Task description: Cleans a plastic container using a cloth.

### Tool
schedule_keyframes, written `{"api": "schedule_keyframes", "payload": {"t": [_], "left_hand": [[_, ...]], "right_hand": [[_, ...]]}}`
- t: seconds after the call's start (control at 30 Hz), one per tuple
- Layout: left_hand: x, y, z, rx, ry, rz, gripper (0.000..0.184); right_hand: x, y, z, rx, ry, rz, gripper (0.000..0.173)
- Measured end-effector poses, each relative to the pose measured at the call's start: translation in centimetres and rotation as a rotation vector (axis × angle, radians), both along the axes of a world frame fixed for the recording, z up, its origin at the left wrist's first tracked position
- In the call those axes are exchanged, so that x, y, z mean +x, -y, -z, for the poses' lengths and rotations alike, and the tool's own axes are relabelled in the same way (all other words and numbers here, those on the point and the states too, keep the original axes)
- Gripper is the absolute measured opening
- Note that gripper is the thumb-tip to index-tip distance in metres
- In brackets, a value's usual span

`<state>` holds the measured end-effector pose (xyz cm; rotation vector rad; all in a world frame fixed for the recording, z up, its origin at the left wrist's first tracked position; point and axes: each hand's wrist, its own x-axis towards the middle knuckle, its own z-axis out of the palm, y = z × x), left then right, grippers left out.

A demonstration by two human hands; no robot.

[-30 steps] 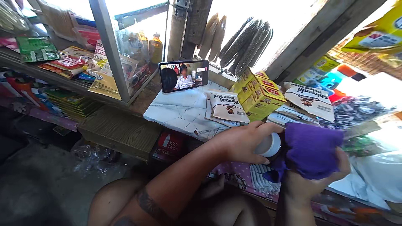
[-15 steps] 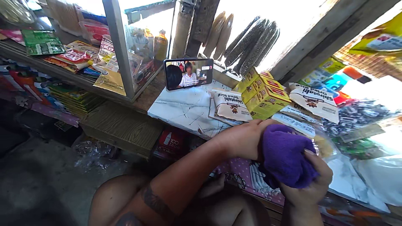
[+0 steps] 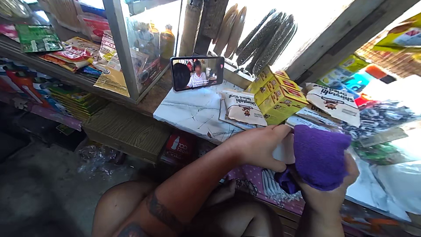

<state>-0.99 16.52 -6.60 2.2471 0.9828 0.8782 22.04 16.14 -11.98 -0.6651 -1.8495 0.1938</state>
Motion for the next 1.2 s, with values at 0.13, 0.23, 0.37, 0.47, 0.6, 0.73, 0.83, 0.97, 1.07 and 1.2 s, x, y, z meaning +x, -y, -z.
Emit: {"api": "schedule_keyframes", "payload": {"t": [0.13, 0.23, 0.37, 0.47, 0.6, 0.73, 0.83, 0.97, 1.07, 1.2], "left_hand": [[-0.2, 0.1, 0.0, -0.019, 0.006, 0.018, 0.075], [-0.2, 0.2, -0.1, -0.052, 0.031, 0.011, 0.073], [-0.2, 0.2, -0.1, -0.088, 0.096, -0.007, 0.072], [-0.3, 0.3, -0.2, -0.088, 0.113, -0.013, 0.071], [-0.2, 0.5, -0.6, -0.115, 0.102, -0.051, 0.064], [-0.1, 0.5, -0.8, -0.158, 0.080, -0.077, 0.073], [0.3, 0.3, -0.7, -0.143, 0.002, -0.095, 0.094], [0.4, 0.1, 0.1, -0.045, 0.007, -0.138, 0.079], [0.4, 0.2, 0.2, -0.046, -0.008, -0.169, 0.075], [0.6, 0.3, -0.2, -0.114, -0.067, -0.223, 0.076]], "right_hand": [[0.8, 0.4, 0.9, 0.107, 0.015, 0.033, 0.090], [1.3, 0.3, 1.2, 0.128, -0.012, 0.054, 0.090], [0.8, 0.6, 0.6, 0.037, -0.157, 0.098, 0.084], [0.5, 0.4, -0.2, -0.091, -0.292, 0.166, 0.073], [-2.1, 1.0, -2.0, -0.158, -0.439, 0.120, 0.052], [-1.9, 0.0, -3.3, -0.243, -0.386, 0.109, 0.055], [-1.8, -0.4, -4.1, -0.340, -0.369, 0.160, 0.054], [-2.0, -0.6, -4.9, -0.429, -0.390, 0.170, 0.051], [-2.2, -0.5, -4.9, -0.403, -0.349, 0.174, 0.066], [-3.1, 0.0, -5.5, -0.263, -0.159, 0.182, 0.069]]}}
